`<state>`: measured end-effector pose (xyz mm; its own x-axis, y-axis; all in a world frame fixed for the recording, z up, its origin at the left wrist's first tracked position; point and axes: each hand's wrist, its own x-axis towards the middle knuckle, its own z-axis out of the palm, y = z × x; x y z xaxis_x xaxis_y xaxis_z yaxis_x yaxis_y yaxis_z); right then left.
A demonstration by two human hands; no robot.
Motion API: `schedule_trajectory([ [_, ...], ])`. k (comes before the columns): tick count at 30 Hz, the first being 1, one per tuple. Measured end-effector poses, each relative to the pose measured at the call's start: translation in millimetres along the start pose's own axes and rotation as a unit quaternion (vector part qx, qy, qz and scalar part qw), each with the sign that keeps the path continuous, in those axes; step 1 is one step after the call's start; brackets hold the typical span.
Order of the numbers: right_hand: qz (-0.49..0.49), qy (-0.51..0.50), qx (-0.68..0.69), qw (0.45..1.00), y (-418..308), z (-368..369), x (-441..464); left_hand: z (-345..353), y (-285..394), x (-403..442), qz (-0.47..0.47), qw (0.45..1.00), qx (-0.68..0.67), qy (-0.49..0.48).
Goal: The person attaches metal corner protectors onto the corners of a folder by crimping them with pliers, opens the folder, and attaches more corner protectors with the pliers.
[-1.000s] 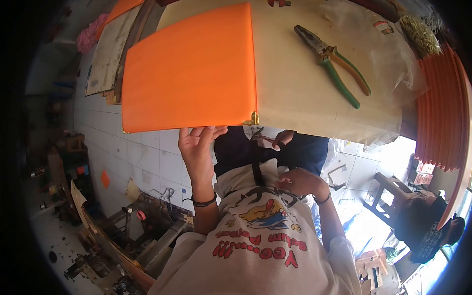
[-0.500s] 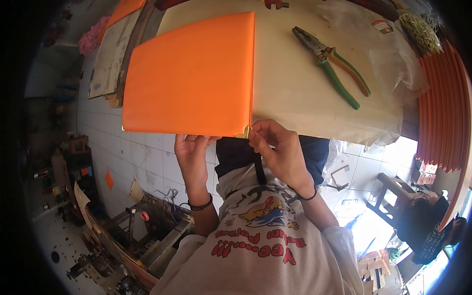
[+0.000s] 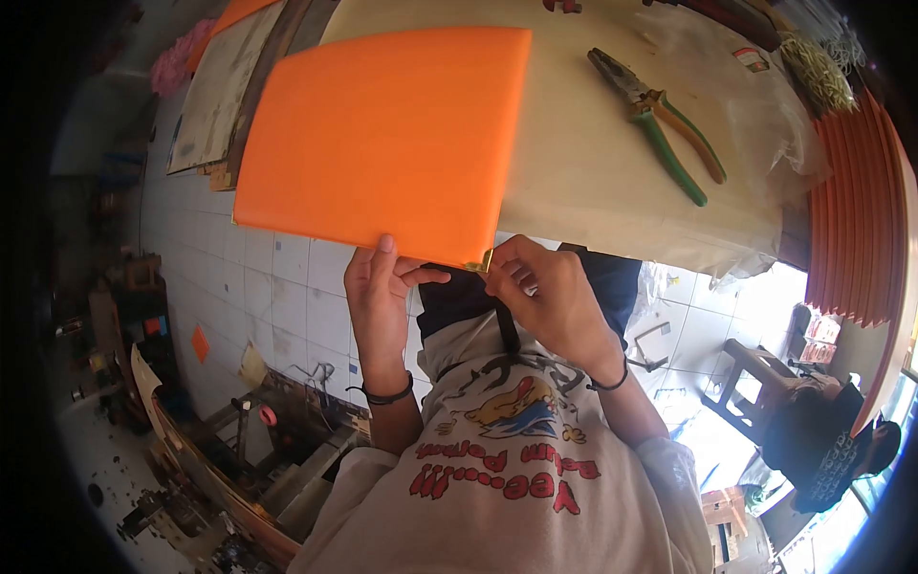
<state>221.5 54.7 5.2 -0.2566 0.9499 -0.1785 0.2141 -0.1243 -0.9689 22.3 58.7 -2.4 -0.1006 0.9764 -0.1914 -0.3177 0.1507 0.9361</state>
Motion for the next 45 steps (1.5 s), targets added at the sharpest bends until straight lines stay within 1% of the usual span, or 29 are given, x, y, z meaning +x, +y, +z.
schedule_trajectory([
  [3, 0.005, 0.077, -0.056, 0.995, -6.5, 6.9, -6.1, -3.9, -4.3, -0.6, 0.008, 1.0, 0.009, 0.0],
  [6, -0.058, 0.15, -0.03, 0.987, -6.8, 18.2, -10.4, -7.9, -11.6, 0.6, 0.017, 1.0, -0.002, -0.005],
  [10, -0.074, 0.189, 0.004, 0.979, 12.3, 29.0, -9.4, -7.3, -12.9, 1.7, 0.025, 1.0, -0.011, -0.013],
  [13, -0.098, 0.186, -0.022, 0.977, 17.4, 28.6, -8.7, -7.0, -11.9, 1.4, 0.024, 1.0, -0.016, -0.011],
  [16, -0.119, 0.155, -0.032, 0.98, 13.0, 23.0, -4.1, -7.5, -12.6, 1.3, 0.029, 0.999, -0.017, -0.014],
  [19, -0.111, 0.111, -0.039, 0.987, 17.0, 17.3, 3.1, -5.8, -12.2, 2.2, 0.03, 0.999, -0.022, -0.011],
  [22, -0.112, 0.1, 0.005, 0.989, 21.1, 17.7, 7.8, -3.5, -11.0, 1.1, 0.03, 0.999, -0.025, -0.003],
  [25, -0.122, 0.089, 0.003, 0.988, 18.9, 15.2, 9.1, -2.5, -12.0, 0.8, 0.038, 0.999, -0.022, 0.002],
  [28, -0.113, 0.073, 0.014, 0.991, 18.9, 13.7, 9.0, -1.8, -12.8, 0.4, 0.041, 0.999, -0.022, 0.005],
  [34, -0.143, 0.055, 0.012, 0.988, 15.5, 12.7, 9.1, -1.2, -14.4, 0.3, 0.049, 0.999, -0.021, 0.008],
  [37, -0.117, 0.062, 0.023, 0.991, 17.0, 15.8, 7.1, -2.2, -14.6, 0.6, 0.052, 0.998, -0.022, 0.005],
  [40, -0.136, 0.107, 0.045, 0.984, 26.6, 23.3, 6.9, -1.2, -11.8, 1.6, 0.054, 0.999, -0.008, 0.003],
  [43, -0.114, 0.136, 0.081, 0.981, 22.0, 16.7, 4.5, 0.3, -8.3, 6.2, 0.056, 0.998, 0.031, -0.014],
  [45, -0.189, 0.227, -0.093, 0.951, 1.8, -11.0, 2.9, -0.8, -5.6, 9.9, 0.056, 0.996, 0.068, -0.024],
])
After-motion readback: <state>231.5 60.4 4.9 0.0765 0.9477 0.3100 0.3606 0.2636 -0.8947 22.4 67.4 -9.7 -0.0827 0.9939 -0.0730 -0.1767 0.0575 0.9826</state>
